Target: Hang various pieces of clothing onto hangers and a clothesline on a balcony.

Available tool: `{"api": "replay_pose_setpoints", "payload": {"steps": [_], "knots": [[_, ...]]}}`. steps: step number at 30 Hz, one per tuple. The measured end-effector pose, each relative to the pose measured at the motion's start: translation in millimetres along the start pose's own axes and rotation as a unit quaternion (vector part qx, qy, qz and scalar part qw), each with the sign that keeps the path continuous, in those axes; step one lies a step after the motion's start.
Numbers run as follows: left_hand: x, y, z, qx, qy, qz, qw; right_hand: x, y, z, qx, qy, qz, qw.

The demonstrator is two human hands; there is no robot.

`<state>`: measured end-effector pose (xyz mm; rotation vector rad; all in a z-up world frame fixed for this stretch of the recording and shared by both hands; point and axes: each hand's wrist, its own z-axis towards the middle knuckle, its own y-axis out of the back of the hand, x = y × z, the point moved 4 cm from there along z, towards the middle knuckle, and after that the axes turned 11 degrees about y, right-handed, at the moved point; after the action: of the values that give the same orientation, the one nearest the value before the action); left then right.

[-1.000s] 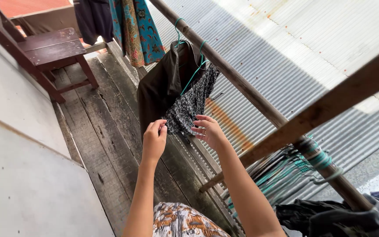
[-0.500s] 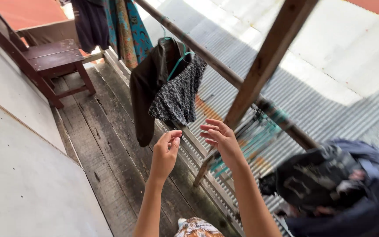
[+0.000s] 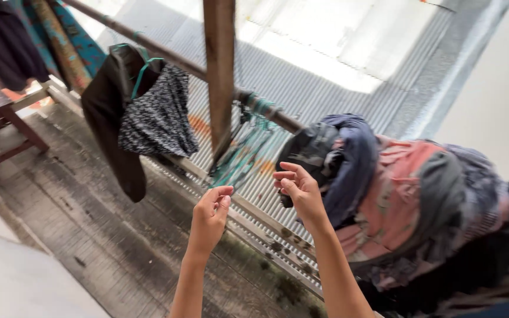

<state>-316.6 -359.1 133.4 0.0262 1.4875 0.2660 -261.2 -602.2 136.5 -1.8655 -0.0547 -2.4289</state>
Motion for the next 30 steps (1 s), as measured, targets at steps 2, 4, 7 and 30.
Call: {"api": "replay_pose_setpoints", "payload": {"steps": [2, 4, 7, 30], "knots": [[-9.4, -26.7, -0.9, 0.007, -0.016, -0.003, 1.000, 16.4, 33.0, -6.6, -0.020, 0.024, -0.017, 0.999], [-19.8, -54.0, -0.4, 0.008, -0.031, -0.007, 0.999, 31.1, 65.5, -9.9, -0.034, 0.048, -0.034, 0.998], [-37.9, -101.9, -6.9, 0.018, -0.055, -0.024, 0.998, 48.1, 117.6, -17.2, -0.058, 0.077, -0.053, 0.994], [-109.3, -269.0, 0.2, -0.186, -0.188, 0.150, 0.953, 100.4, 196.2, 6.9, 0.046, 0.215, -0.562, 0.798]]}}
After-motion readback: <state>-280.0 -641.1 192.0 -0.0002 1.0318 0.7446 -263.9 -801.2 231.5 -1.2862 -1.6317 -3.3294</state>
